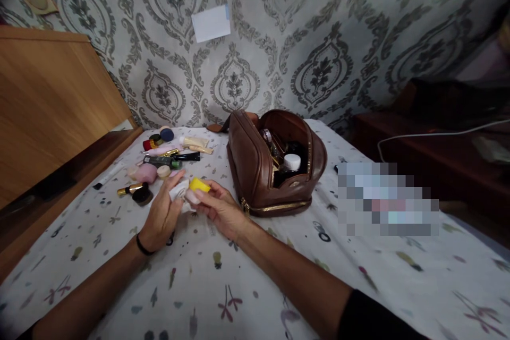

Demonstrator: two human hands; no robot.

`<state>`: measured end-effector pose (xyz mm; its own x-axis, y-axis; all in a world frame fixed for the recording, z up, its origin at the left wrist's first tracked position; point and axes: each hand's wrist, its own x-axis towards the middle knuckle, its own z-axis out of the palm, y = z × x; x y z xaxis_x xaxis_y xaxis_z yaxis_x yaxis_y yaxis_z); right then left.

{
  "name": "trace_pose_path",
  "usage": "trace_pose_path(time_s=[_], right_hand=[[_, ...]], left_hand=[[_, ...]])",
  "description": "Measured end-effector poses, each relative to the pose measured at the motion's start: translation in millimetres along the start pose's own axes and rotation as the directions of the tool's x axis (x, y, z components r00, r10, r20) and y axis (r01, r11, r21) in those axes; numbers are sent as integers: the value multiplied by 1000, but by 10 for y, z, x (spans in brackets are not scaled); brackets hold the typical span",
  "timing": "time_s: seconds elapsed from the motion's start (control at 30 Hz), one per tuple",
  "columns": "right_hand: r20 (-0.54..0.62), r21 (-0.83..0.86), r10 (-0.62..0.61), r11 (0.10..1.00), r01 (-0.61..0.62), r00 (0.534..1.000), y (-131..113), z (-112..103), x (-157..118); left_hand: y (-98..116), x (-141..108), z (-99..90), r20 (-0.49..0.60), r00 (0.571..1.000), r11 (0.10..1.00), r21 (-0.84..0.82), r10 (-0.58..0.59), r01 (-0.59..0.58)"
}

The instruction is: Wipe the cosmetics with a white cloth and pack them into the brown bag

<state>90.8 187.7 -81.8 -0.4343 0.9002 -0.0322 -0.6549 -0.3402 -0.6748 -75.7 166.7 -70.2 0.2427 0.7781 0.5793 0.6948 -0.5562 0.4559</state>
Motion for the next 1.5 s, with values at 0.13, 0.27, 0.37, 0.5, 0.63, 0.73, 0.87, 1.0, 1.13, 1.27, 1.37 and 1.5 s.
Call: trace_pose_path(time_s=[0.13, 0.27, 0.37, 0.5, 0.63, 0.73, 0.87, 1.0, 1.13, 1.27, 1.37, 1.5], right_hand=[[53, -55, 16, 998, -14, 998, 19, 9, -13], [75, -111, 49, 993, -41, 996, 34, 25, -27], [94, -163, 59, 986, -43, 994, 29, 28, -35], [116, -142, 56, 989, -39, 992, 22, 15, -39], [72, -71, 21, 997, -16, 997, 25, 1, -27], [-9, -69, -55, 996, 54, 998, 32, -1, -6], [-93, -94, -155, 985, 146, 984, 54, -7, 27], [-129, -150, -210, 970, 190, 969, 82, -26, 45], [-121, -399, -295, 889, 225, 948, 82, -17, 14], [-52, -596, -365, 758, 264, 929, 88, 66, -68], [-14, -666, -392, 690, 284, 920, 89, 143, -112], [9, -743, -372, 618, 256, 928, -32, 216, -222]], left_hand=[[-22, -20, 39, 48, 994, 985, 140, 96, -102], [-16, -2, -14, 95, 995, 989, 140, 43, -56], [-4, 27, -93, 119, 993, 999, 31, 8, -12], [-40, 38, -128, 109, 990, 993, -69, -88, 96], [-43, 26, -51, 128, 981, 981, -109, -148, 162], [13, 28, -4, 147, 971, 975, -98, -186, 201], [54, 59, -60, 269, 948, 985, 75, -172, 158], [9, 96, -235, 430, 870, 911, 409, -240, 49], [-14, 136, -409, 378, 902, 901, 432, -208, 27], [118, 227, -477, 301, 953, 970, 239, -41, -34], [258, 321, -472, 374, 926, 984, 137, 57, -116], [372, 459, -501, 399, 914, 982, 125, 78, -138]])
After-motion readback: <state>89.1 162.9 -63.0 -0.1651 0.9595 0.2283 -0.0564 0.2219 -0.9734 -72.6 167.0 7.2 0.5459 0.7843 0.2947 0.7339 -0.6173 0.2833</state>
